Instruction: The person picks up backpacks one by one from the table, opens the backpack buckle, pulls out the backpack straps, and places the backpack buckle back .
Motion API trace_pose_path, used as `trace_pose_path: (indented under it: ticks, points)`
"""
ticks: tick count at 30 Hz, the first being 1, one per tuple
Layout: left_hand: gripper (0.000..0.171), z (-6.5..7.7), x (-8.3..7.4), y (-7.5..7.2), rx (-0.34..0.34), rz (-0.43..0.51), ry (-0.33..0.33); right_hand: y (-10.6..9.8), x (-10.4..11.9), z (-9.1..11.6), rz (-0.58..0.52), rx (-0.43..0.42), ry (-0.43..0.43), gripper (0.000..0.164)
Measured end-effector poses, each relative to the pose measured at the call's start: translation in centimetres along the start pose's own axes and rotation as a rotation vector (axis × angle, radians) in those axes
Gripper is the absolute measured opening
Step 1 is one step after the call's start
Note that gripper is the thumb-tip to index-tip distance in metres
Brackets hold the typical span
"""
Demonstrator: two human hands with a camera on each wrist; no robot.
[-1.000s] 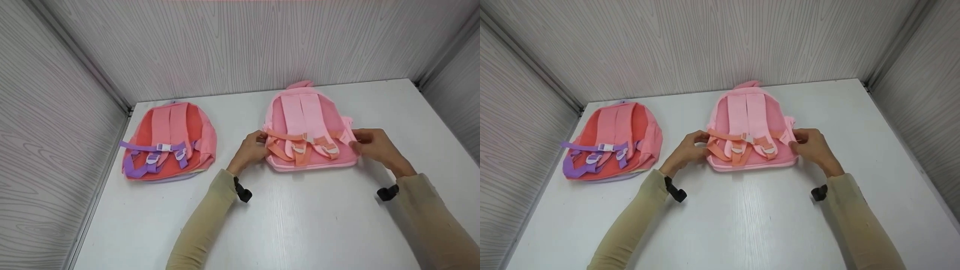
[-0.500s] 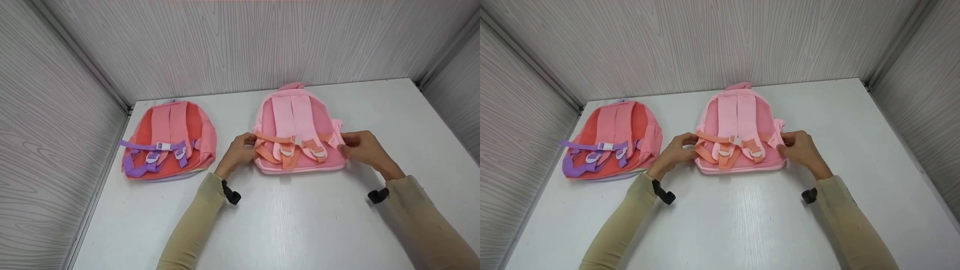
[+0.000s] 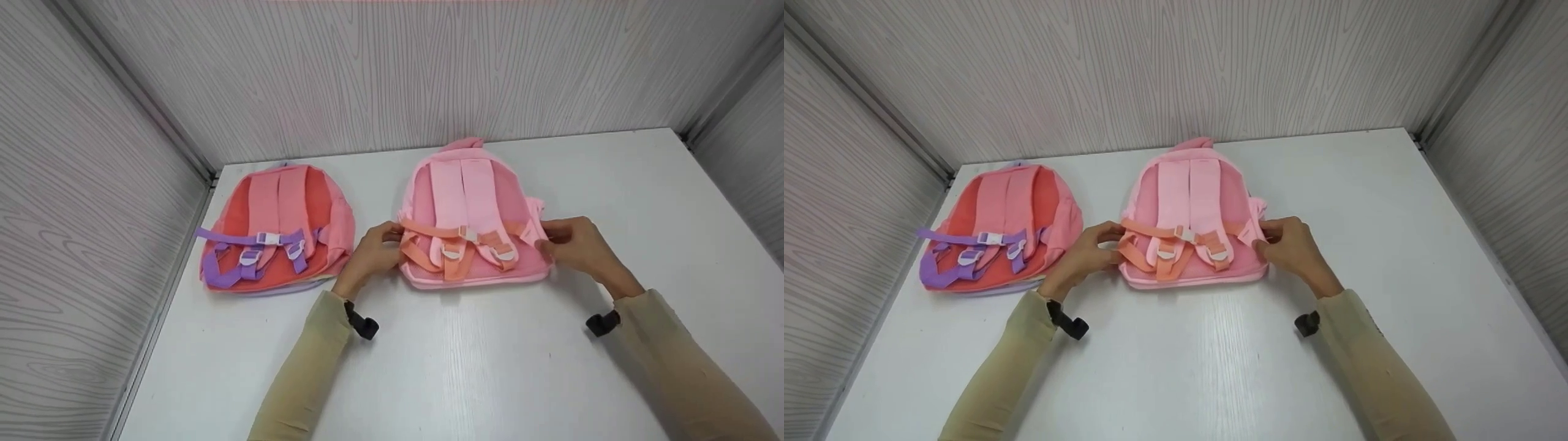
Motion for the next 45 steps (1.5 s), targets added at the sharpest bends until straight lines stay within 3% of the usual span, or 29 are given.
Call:
trace_pose_path:
  ticks: [9, 14, 25, 36, 45]
  points:
    - [0.057, 1.2, 1.2, -1.2, 0.011, -0.023, -0.123, 1.3, 0.8, 0.1, 0.011, 0.005, -0.001, 0.045]
    - [0.064, 2.0, 1.6, -1.8, 0.03, -0.06, -0.146, 2.1, 0.8, 0.3, 0.018, 0.019, -0.005, 0.045]
    - [0.068, 3.6, 0.9, -2.9, 0.018, -0.095, -0.087, 1.8, 2.3, 1.1, 0.118, 0.014, -0.083, 0.049]
    - [0.072, 4.7, -0.7, -3.5, 0.022, -0.168, -0.057, 0.3, 2.9, 1.1, 0.126, -0.019, -0.06, 0.054]
    - [0.071, 5.1, -3.2, -4.6, 0.038, -0.295, 0.01, -0.7, 5.3, 2.2, 0.078, -0.14, -0.237, 0.045]
Point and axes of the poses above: each hand's wrist, its own z-axis away from the middle knuckle, its own y-axis out of the palm, x = y × z, the point moved 9 cm from there along -z, towards the middle knuckle, and after that the axes turned 13 degrees about y, right-handed, at the moved point
